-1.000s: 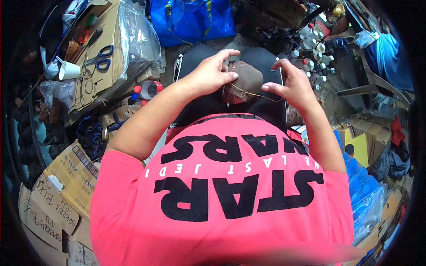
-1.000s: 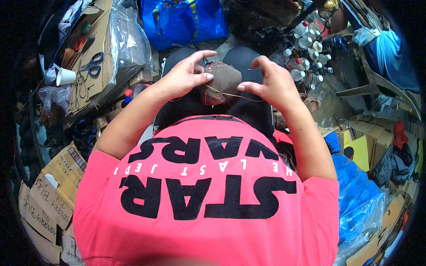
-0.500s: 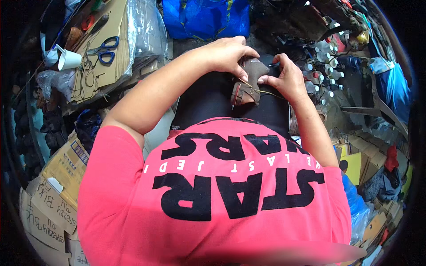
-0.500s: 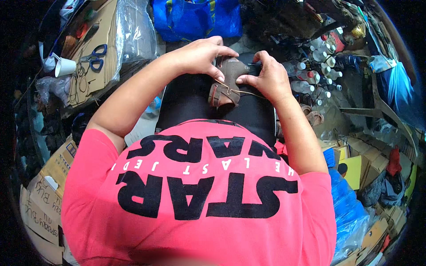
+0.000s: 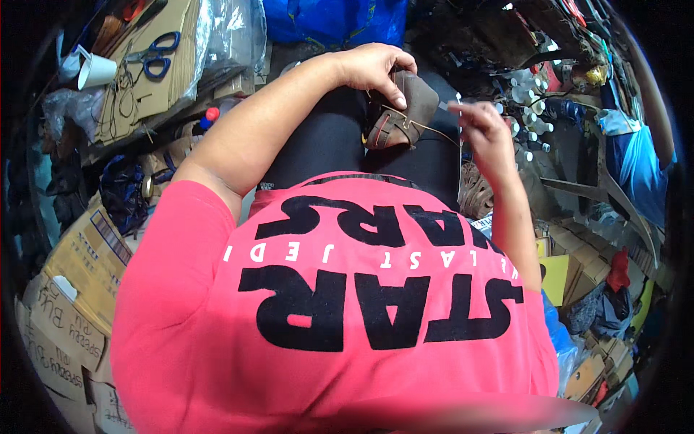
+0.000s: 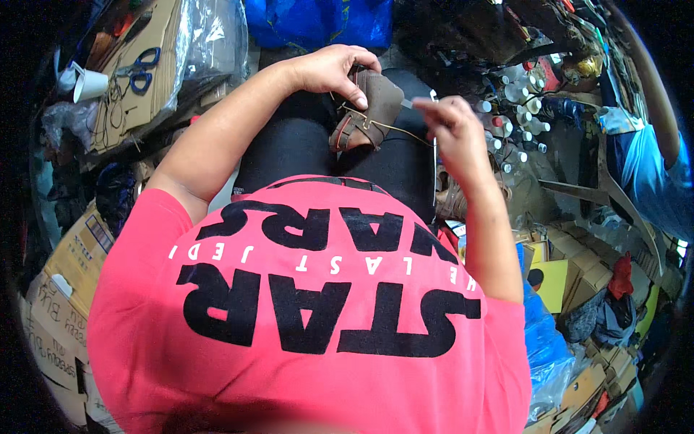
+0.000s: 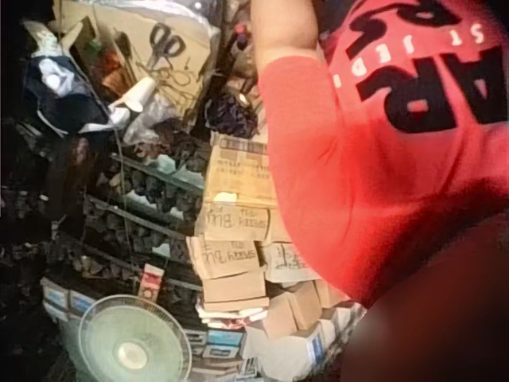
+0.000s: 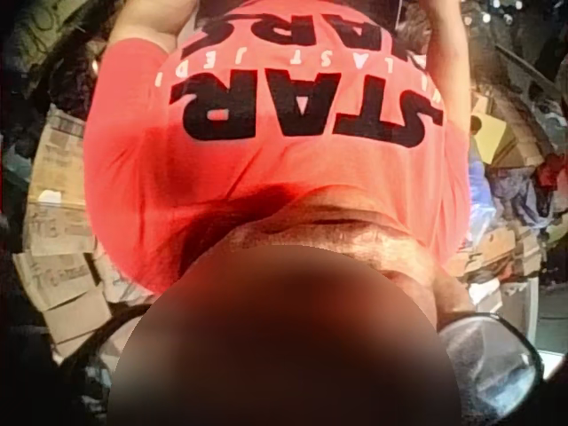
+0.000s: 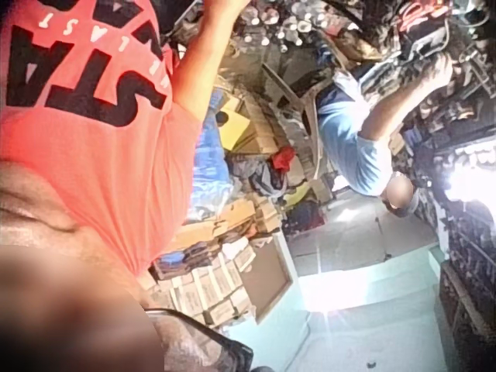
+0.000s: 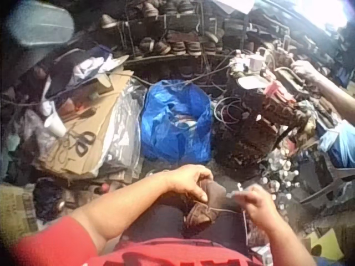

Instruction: The recorder is hand-stitching a leather shoe upper using a needle and thread.

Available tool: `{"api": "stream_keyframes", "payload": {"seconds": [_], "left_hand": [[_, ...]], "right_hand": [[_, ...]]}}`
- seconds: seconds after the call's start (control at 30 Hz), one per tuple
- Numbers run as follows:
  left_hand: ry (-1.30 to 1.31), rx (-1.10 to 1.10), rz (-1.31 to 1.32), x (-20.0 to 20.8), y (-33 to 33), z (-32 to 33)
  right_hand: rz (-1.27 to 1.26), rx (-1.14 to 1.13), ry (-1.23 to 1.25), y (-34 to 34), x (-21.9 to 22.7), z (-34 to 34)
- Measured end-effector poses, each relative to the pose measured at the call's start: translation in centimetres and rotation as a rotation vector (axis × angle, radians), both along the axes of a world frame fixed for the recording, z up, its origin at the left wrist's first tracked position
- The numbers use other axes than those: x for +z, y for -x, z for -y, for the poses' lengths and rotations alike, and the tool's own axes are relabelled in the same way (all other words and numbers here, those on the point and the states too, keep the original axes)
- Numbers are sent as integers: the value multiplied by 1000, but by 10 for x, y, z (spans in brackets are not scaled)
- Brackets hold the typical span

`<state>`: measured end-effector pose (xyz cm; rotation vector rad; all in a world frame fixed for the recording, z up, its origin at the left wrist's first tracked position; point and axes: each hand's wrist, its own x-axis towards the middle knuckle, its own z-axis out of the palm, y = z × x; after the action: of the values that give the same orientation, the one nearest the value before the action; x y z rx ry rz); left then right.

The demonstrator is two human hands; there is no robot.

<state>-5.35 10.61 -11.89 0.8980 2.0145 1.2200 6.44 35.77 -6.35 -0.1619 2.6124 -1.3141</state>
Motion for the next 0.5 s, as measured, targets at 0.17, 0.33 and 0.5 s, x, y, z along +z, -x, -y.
{"api": "stream_keyframes", "payload": {"seconds": [0.17,0.33,0.5], "left_hand": [[14,15,121,0,-8,-1],[17,38,102,2,-10,-2],[7,34,136,1,-11,-3]], "right_hand": [[-247,158,-223,-40,-3,21],[-223,-37,-90,-34,-6,28],[-182,54,-110,-26,4,29]]}}
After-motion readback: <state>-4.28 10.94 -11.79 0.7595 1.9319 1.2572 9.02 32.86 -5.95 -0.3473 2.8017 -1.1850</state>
